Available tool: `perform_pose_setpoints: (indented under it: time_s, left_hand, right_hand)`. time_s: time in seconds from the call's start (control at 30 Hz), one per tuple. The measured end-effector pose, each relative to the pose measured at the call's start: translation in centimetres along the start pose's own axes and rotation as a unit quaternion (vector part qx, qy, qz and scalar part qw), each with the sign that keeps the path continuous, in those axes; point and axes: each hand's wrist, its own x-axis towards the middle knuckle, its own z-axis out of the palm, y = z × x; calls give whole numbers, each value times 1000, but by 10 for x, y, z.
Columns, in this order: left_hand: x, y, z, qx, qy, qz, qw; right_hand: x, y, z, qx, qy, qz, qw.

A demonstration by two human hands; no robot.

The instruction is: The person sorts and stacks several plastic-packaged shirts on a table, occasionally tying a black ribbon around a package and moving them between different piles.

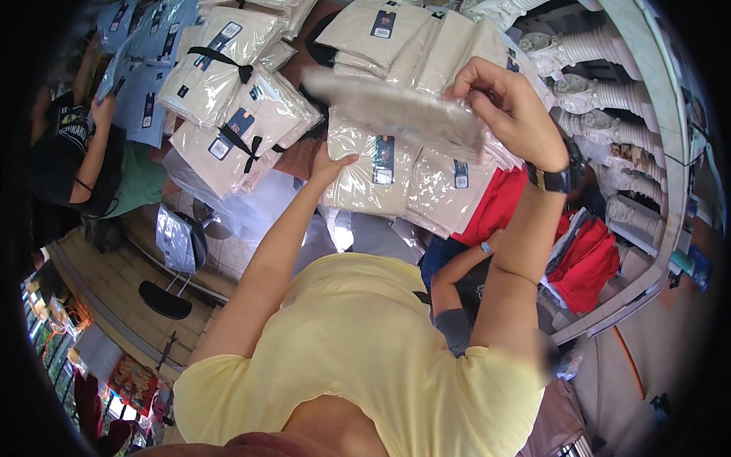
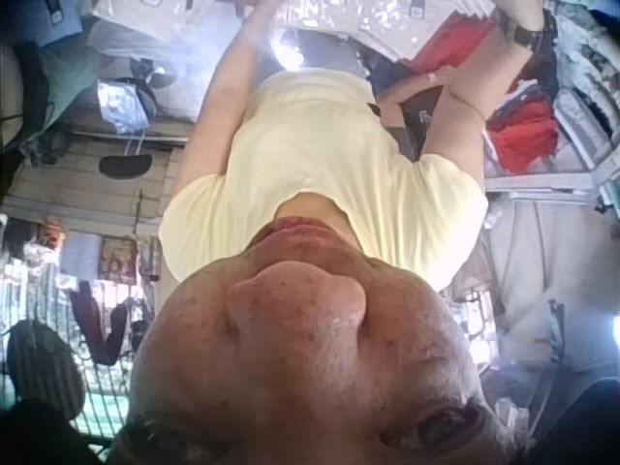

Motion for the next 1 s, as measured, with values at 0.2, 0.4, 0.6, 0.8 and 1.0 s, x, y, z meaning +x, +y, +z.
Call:
perform_pose_setpoints:
  time_s: [0.2, 0.4, 0.6, 0.8, 1.0]
  left_hand:
    - [2, 1, 8, 10, 1, -19, 1000]
    - [2, -11, -1, -56, 27, -9, 998]
    - [-3, 0, 3, 2, 36, -8, 999]
    - [-2, 2, 0, -22, 26, -37, 999]
    - [7, -1, 2, -24, -8, -36, 999]
  right_hand:
    - [33, 156, 115, -213, 253, -82, 940]
    - [-30, 284, 199, -172, 318, 115, 925]
    - [-74, 269, 198, -201, 235, 474, 825]
    - [-57, 255, 177, -106, 245, 591, 761]
    - [-95, 340, 178, 42, 272, 421, 864]
